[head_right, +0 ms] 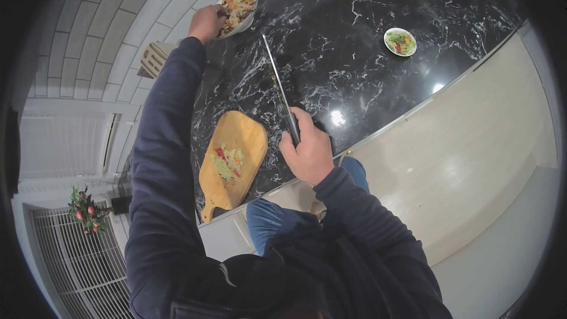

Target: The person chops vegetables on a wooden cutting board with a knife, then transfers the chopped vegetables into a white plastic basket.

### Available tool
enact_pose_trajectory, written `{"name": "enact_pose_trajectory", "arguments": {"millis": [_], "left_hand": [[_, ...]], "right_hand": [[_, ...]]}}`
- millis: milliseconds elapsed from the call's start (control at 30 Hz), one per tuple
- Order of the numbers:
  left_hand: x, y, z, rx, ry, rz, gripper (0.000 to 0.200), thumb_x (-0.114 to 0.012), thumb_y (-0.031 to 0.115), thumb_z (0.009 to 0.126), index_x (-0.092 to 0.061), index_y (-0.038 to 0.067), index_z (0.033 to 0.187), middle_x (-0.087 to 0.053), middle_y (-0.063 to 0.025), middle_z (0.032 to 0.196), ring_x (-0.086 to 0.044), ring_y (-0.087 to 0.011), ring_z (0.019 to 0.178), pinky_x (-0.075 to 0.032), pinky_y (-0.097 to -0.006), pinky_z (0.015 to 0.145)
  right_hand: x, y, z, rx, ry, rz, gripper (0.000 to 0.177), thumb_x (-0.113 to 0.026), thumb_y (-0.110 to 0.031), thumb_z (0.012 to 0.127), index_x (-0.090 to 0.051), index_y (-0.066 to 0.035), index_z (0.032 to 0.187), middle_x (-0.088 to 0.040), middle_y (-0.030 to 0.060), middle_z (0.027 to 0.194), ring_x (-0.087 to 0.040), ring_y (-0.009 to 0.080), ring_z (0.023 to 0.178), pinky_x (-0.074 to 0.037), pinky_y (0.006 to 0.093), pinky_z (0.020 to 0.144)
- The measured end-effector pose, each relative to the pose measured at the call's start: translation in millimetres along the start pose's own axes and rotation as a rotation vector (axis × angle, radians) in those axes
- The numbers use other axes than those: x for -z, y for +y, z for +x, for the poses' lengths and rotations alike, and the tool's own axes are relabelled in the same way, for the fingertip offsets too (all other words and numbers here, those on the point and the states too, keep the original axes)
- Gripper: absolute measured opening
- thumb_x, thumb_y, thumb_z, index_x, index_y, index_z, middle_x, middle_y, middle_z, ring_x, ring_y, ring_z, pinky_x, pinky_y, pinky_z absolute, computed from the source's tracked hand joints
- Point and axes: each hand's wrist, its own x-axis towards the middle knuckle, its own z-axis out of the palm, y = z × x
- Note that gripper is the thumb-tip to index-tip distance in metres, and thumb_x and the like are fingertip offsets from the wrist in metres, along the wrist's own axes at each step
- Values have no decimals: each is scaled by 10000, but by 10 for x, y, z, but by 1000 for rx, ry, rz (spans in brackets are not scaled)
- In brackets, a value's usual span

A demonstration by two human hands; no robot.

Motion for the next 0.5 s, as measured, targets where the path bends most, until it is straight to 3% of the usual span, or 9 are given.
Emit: {"name": "enact_pose_trajectory", "arguments": {"millis": [100,200,300,400,500], "left_hand": [[-59,-39,13,41,8,-34,152,-426,96,821,-560,61,759,-558,-126,715,-477,-270,636,-336,-388,534],[-44,18,16,94,-62,13,196,-415,126,879,-585,30,866,-561,-135,739,-490,-267,637,-369,-384,542],[-26,144,49,123,-82,85,207,-430,103,845,-619,30,889,-606,-148,809,-537,-292,702,-429,-407,592],[75,123,12,118,-51,96,293,-423,121,833,-580,20,1059,-610,-169,934,-558,-311,808,-459,-412,669],[310,14,-197,76,50,11,261,-453,175,799,-586,52,985,-624,-158,942,-566,-363,825,-424,-442,623]], "right_hand": [[-3,-13,2,-24,-20,-4,419,-497,-177,855,-436,3,1228,-600,121,918,-574,254,732,-466,360,729],[-26,12,4,-15,0,-15,404,-494,-192,855,-449,-11,1214,-602,119,885,-574,250,691,-472,356,694],[-5,7,3,-39,-19,-26,395,-485,-198,862,-434,-32,1217,-558,105,813,-519,235,637,-440,357,639],[-5,6,21,-20,-18,-29,417,-471,-216,870,-421,-20,1235,-535,102,753,-479,230,592,-412,367,620],[-53,48,50,65,34,-56,448,-465,-232,873,-412,-17,1262,-548,107,677,-466,223,511,-391,370,585]]}}
